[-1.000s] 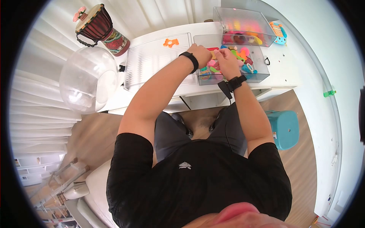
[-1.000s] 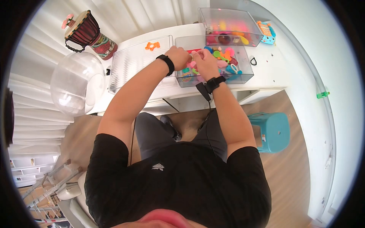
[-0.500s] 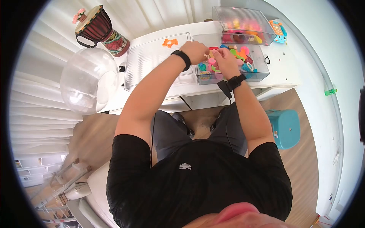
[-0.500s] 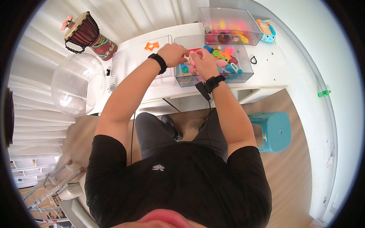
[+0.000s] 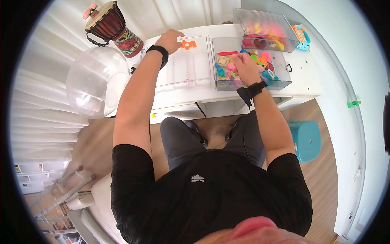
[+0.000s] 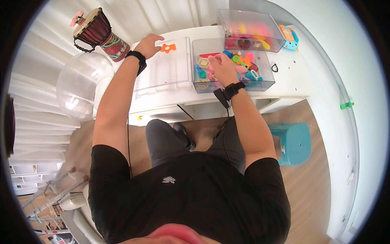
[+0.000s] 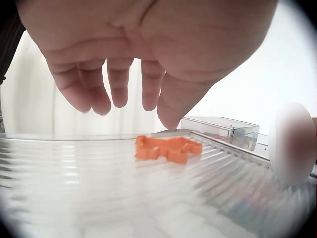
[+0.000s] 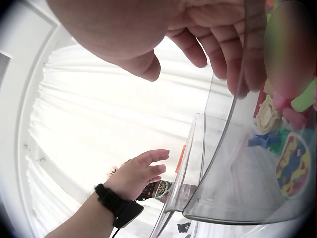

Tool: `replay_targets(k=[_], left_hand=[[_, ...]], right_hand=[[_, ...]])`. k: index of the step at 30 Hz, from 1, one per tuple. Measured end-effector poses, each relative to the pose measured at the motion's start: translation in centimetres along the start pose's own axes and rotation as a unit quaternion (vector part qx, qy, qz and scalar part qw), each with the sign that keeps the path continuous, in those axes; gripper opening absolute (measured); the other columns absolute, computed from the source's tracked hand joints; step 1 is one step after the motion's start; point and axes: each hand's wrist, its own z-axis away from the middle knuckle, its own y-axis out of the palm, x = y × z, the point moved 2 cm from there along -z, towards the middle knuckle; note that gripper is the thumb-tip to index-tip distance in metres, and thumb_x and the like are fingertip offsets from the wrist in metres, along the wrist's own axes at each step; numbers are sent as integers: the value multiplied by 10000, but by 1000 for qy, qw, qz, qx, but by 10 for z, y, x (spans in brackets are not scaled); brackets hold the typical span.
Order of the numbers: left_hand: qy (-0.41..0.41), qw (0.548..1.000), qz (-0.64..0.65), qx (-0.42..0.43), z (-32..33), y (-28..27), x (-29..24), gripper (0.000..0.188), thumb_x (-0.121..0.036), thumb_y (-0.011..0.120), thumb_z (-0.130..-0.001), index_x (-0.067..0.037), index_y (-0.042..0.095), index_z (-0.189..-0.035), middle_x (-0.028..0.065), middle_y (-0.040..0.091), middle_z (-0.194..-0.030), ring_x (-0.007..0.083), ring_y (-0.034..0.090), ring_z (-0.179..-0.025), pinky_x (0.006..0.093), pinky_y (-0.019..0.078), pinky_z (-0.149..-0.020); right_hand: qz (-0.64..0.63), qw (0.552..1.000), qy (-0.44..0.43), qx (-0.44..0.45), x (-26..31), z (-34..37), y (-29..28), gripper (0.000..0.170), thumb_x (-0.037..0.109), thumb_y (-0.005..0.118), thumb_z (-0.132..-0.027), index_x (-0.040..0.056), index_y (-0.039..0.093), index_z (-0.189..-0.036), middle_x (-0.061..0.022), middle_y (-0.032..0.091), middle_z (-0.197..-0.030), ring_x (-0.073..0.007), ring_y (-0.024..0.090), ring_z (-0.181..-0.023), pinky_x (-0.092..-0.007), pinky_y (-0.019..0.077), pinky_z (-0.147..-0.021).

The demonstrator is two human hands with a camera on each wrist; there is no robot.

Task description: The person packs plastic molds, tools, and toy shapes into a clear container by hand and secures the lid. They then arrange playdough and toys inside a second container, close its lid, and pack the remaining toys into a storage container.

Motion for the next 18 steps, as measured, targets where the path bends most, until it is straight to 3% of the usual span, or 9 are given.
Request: replay_targets(k=[9, 18], left_hand=[[53, 998, 3, 30, 6, 27, 1, 513, -146, 752, -902, -128, 653, -1405, 146, 562, -1523, 369, 583, -1327, 435, 484, -1137], [48, 998, 37, 14, 11, 25, -4, 374, -132, 750, -893, -76, 714, -1261, 146, 673, -1289, 347, 656, -1187, 422, 527, -1050]], right_hand=[[8, 1000, 8, -1, 3, 3, 0, 448, 386, 698, -1011, -42, 645, -1129, -84, 701, -886, -141, 667, -662, -302, 535, -638], [9, 1000, -5, 3, 1, 3, 1, 423, 370, 700, -1012, -39, 641, -1104, -68, 680, -846, -138, 663, -654, -293, 525, -611]])
